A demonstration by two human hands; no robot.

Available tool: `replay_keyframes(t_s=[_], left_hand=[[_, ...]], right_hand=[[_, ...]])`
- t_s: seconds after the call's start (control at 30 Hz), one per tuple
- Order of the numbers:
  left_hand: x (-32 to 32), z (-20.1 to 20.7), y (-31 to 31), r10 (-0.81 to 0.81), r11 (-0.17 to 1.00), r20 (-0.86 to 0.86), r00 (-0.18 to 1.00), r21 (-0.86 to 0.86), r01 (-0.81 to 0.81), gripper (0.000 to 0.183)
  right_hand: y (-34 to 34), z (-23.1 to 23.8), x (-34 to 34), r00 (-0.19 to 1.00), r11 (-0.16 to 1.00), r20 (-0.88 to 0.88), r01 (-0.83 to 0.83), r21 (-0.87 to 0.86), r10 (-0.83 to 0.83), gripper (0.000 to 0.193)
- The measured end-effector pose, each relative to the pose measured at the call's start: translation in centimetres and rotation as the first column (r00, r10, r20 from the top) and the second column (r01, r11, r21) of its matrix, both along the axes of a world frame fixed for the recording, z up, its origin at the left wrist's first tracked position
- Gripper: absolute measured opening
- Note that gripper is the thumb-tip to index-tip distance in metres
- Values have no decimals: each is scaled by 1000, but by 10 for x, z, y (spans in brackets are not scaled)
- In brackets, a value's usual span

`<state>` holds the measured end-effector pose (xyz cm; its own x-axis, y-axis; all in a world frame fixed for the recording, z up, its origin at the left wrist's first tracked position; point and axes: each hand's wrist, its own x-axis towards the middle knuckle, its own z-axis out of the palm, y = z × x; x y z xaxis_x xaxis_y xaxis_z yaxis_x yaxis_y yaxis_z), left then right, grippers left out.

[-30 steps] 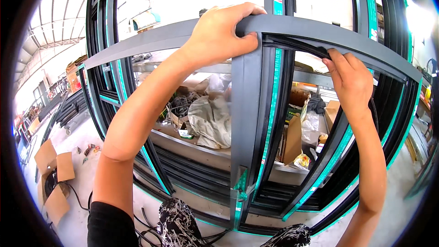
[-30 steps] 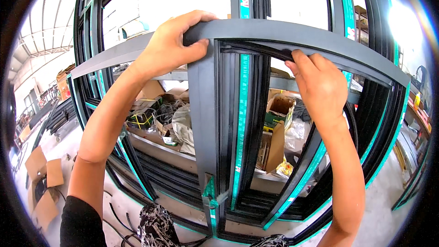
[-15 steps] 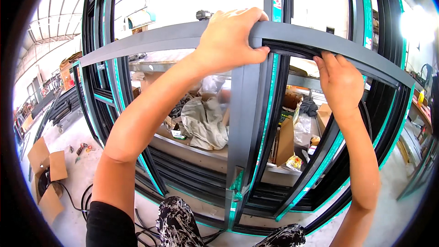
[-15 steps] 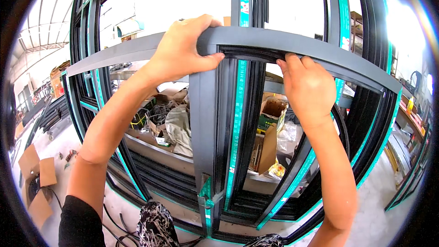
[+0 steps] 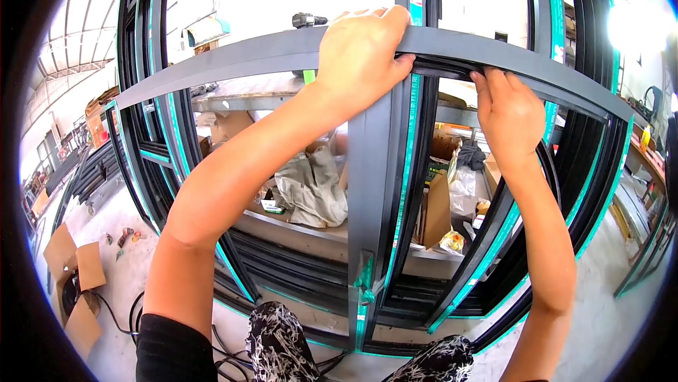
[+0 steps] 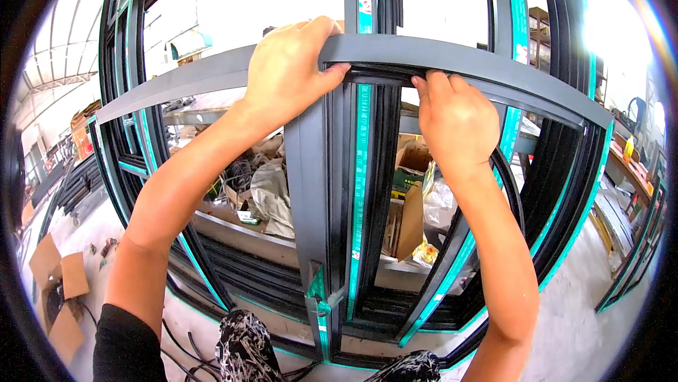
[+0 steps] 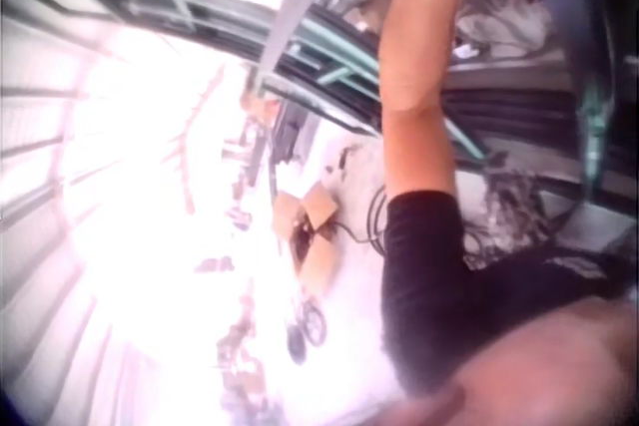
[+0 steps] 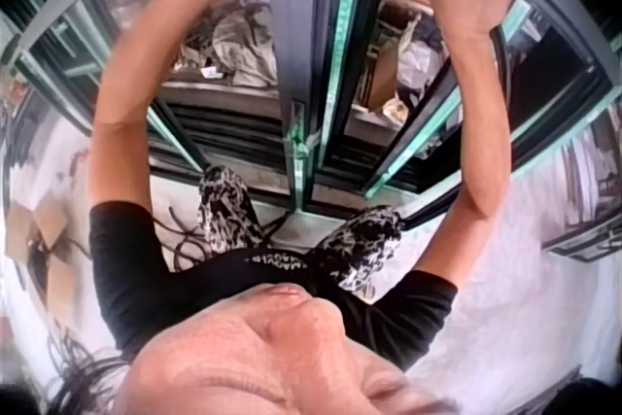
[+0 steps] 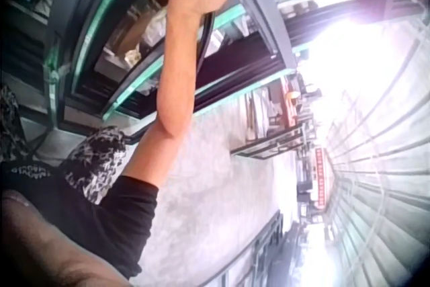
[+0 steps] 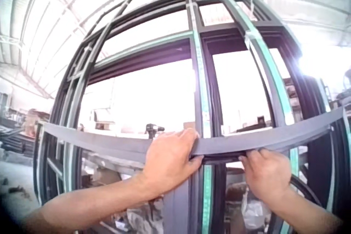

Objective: The person installs rubber seals into a window frame, cutting the seals to length using scissors and pressing them into the frame channels by hand.

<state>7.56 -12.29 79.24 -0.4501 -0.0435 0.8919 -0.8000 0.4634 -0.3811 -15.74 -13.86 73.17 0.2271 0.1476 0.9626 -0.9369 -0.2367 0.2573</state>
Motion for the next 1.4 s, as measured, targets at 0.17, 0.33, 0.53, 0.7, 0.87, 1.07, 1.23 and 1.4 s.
replay_keyframes(t_s=[0.17, 0.33, 0.53, 0.7, 0.87, 1.07, 1.23, 1.4], left_hand=[[-14, -5, 0, 9, 997, 74, 997, -83, -3, 41], [-39, -7, -7, -66, 995, 71, 995, -74, 71, 41], [-44, -10, -11, -33, 988, 46, 998, -150, 39, 38], [-38, -7, -11, 28, 992, 109, 994, -128, -14, 36], [-22, 0, 2, 58, 998, 128, 990, -5, -58, 35], [-12, -1, 5, 44, 996, 187, 981, -89, -28, 38], [-11, 0, 5, 128, 990, 141, 982, -71, -119, 36], [-13, 3, 8, 143, 989, 177, 974, -52, -135, 37]], right_hand=[[1, -1, 1, 999, 1000, 35, 24, -3, -24, 14], [3, -1, 5, 998, 1000, 59, 22, 19, -23, 15], [-1, -3, 6, 998, 1000, 61, 29, -12, -28, 15], [-3, -5, 7, 996, 1000, 87, 27, -11, -26, 15], [-3, -3, 9, 996, 999, 75, 40, -30, -38, 15], [-6, -6, 5, 996, 997, 69, 66, -31, -64, 16], [-8, -5, 6, 996, 996, 62, 63, -56, -60, 16], [-6, -4, 5, 997, 997, 67, 50, -52, -47, 16]])
